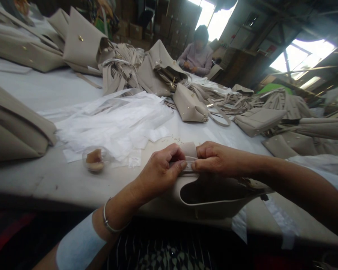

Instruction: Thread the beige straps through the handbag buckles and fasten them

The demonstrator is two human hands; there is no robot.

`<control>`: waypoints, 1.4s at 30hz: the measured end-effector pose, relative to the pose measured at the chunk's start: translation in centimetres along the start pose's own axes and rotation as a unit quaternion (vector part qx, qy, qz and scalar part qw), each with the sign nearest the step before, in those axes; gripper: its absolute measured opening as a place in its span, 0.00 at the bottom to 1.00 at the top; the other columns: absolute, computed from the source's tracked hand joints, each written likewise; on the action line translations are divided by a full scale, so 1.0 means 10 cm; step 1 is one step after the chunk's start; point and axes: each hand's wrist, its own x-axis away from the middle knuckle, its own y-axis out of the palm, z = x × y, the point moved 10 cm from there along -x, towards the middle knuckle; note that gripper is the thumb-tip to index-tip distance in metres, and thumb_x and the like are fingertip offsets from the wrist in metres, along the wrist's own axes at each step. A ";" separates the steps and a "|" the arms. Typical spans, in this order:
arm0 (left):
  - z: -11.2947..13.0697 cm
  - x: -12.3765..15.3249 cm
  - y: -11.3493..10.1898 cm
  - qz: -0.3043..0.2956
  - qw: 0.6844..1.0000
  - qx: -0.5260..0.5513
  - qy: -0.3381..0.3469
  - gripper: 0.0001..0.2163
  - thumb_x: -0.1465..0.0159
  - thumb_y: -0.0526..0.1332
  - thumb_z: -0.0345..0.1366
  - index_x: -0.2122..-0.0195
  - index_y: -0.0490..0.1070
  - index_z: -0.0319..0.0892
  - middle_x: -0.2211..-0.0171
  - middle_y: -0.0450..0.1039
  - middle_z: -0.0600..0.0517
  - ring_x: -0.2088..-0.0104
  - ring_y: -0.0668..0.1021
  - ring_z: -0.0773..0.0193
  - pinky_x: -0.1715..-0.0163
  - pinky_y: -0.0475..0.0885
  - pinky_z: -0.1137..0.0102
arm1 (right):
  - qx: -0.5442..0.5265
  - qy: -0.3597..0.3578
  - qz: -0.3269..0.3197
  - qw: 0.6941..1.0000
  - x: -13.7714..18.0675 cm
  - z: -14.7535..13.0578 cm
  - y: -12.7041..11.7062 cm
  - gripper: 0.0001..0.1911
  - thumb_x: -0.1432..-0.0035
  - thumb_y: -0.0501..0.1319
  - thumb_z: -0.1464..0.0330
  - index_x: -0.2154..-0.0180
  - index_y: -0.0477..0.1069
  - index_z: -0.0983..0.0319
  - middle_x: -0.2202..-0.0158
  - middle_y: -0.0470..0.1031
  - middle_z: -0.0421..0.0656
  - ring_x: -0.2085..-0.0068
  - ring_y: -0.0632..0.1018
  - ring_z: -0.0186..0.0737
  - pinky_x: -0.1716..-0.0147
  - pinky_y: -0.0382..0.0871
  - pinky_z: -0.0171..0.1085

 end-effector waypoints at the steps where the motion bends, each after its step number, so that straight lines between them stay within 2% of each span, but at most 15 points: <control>1: -0.01 0.01 -0.01 0.007 1.000 0.002 0.001 0.02 0.41 0.59 0.30 0.70 0.67 0.40 0.74 0.68 0.56 0.72 0.69 0.70 0.71 0.64 0.75 | -0.031 0.008 -0.006 0.999 0.01 0.02 0.01 0.14 0.48 0.55 0.62 0.75 0.68 0.66 0.82 0.61 0.37 0.81 0.60 0.29 0.84 0.54 0.29; 5: -0.10 0.09 -0.03 0.008 0.999 0.008 -0.039 0.06 0.39 0.60 0.36 0.70 0.67 0.40 0.75 0.68 0.57 0.74 0.68 0.71 0.72 0.63 0.75 | -0.078 0.036 -0.042 0.995 0.04 0.06 0.05 0.15 0.46 0.56 0.60 0.74 0.69 0.67 0.82 0.63 0.38 0.82 0.61 0.28 0.85 0.54 0.28; 7: -0.11 0.12 -0.02 -0.016 0.998 0.008 -0.062 0.07 0.38 0.60 0.38 0.70 0.67 0.40 0.75 0.68 0.57 0.74 0.68 0.71 0.73 0.63 0.76 | -0.079 0.055 -0.056 0.994 0.03 0.07 0.03 0.17 0.45 0.56 0.58 0.76 0.68 0.66 0.82 0.64 0.39 0.82 0.62 0.28 0.85 0.55 0.28; 10: -0.09 0.15 -0.02 -0.060 0.995 0.018 -0.078 0.07 0.39 0.60 0.38 0.68 0.69 0.40 0.74 0.69 0.57 0.73 0.68 0.72 0.73 0.62 0.76 | -0.065 0.067 -0.039 0.995 -0.01 0.06 -0.04 0.20 0.42 0.55 0.57 0.76 0.67 0.66 0.82 0.63 0.39 0.83 0.60 0.28 0.86 0.53 0.29; 15: 0.03 0.12 -0.08 -0.092 0.994 0.027 -0.058 0.06 0.38 0.60 0.36 0.67 0.70 0.39 0.73 0.68 0.58 0.72 0.68 0.72 0.72 0.62 0.76 | 0.027 0.021 -0.004 0.999 -0.03 -0.12 -0.09 0.21 0.40 0.51 0.58 0.76 0.68 0.65 0.78 0.67 0.42 0.78 0.67 0.33 0.79 0.61 0.30; 19: 0.12 0.15 -0.02 -0.108 0.993 -0.030 -0.028 0.05 0.37 0.58 0.33 0.69 0.67 0.39 0.74 0.66 0.57 0.73 0.67 0.72 0.72 0.61 0.75 | 0.104 -0.014 0.010 0.994 0.06 -0.24 -0.06 0.23 0.38 0.48 0.56 0.75 0.68 0.65 0.76 0.69 0.44 0.72 0.70 0.37 0.72 0.64 0.33; 21: 0.17 0.21 0.03 -0.099 0.992 -0.072 0.009 0.05 0.36 0.56 0.32 0.70 0.66 0.38 0.75 0.65 0.56 0.74 0.67 0.71 0.73 0.61 0.74 | 0.127 -0.031 0.024 0.991 0.11 -0.29 -0.05 0.24 0.38 0.47 0.55 0.76 0.67 0.64 0.74 0.69 0.44 0.71 0.71 0.38 0.68 0.64 0.34; 26: 0.44 0.46 0.04 0.010 0.966 -0.141 0.218 0.03 0.37 0.56 0.27 0.67 0.67 0.36 0.74 0.68 0.51 0.73 0.69 0.68 0.71 0.63 0.72 | 0.132 -0.044 0.017 0.990 0.20 -0.32 0.02 0.27 0.38 0.44 0.52 0.77 0.64 0.63 0.73 0.68 0.44 0.71 0.70 0.37 0.69 0.64 0.35; 28: 0.45 0.50 0.05 0.015 0.963 -0.138 0.232 0.02 0.37 0.57 0.26 0.66 0.68 0.36 0.73 0.69 0.51 0.73 0.70 0.68 0.71 0.64 0.72 | 0.134 -0.040 0.012 0.990 0.20 -0.32 0.03 0.27 0.38 0.43 0.51 0.78 0.64 0.63 0.73 0.67 0.44 0.71 0.70 0.38 0.68 0.64 0.35; 30: 0.40 0.46 0.04 0.001 0.973 -0.126 0.191 0.02 0.37 0.57 0.28 0.66 0.68 0.37 0.73 0.70 0.51 0.73 0.70 0.68 0.71 0.64 0.73 | 0.138 -0.033 0.009 0.990 0.20 -0.32 0.04 0.28 0.38 0.43 0.51 0.78 0.64 0.63 0.73 0.68 0.44 0.70 0.71 0.38 0.67 0.64 0.36; 33: 0.27 0.36 0.00 -0.027 0.994 -0.077 0.075 0.03 0.38 0.58 0.31 0.67 0.69 0.37 0.74 0.70 0.54 0.75 0.70 0.71 0.73 0.64 0.75 | 0.141 -0.022 0.010 0.990 0.20 -0.30 0.02 0.28 0.38 0.45 0.50 0.78 0.64 0.63 0.73 0.68 0.44 0.71 0.70 0.38 0.68 0.64 0.36; 37: 0.09 0.31 0.04 -0.080 0.996 0.026 -0.042 0.06 0.39 0.60 0.34 0.70 0.70 0.38 0.76 0.69 0.55 0.76 0.68 0.72 0.76 0.63 0.77 | 0.137 -0.014 0.007 0.991 0.21 -0.28 0.02 0.27 0.39 0.47 0.50 0.79 0.63 0.63 0.72 0.68 0.44 0.72 0.70 0.37 0.69 0.63 0.35; 40: -0.01 0.31 0.10 -0.099 0.986 0.092 -0.093 0.07 0.40 0.61 0.37 0.70 0.70 0.37 0.76 0.69 0.55 0.76 0.67 0.72 0.77 0.63 0.77 | 0.139 -0.020 -0.010 0.990 0.20 -0.28 0.05 0.27 0.39 0.46 0.50 0.79 0.62 0.63 0.73 0.67 0.44 0.71 0.70 0.37 0.69 0.63 0.35; 42: -0.02 0.30 0.09 -0.092 0.986 0.103 -0.098 0.07 0.40 0.61 0.36 0.70 0.70 0.36 0.76 0.68 0.55 0.75 0.67 0.72 0.76 0.63 0.77 | 0.142 -0.023 -0.011 0.990 0.20 -0.28 0.04 0.28 0.39 0.46 0.49 0.79 0.62 0.63 0.73 0.67 0.44 0.71 0.70 0.37 0.68 0.63 0.35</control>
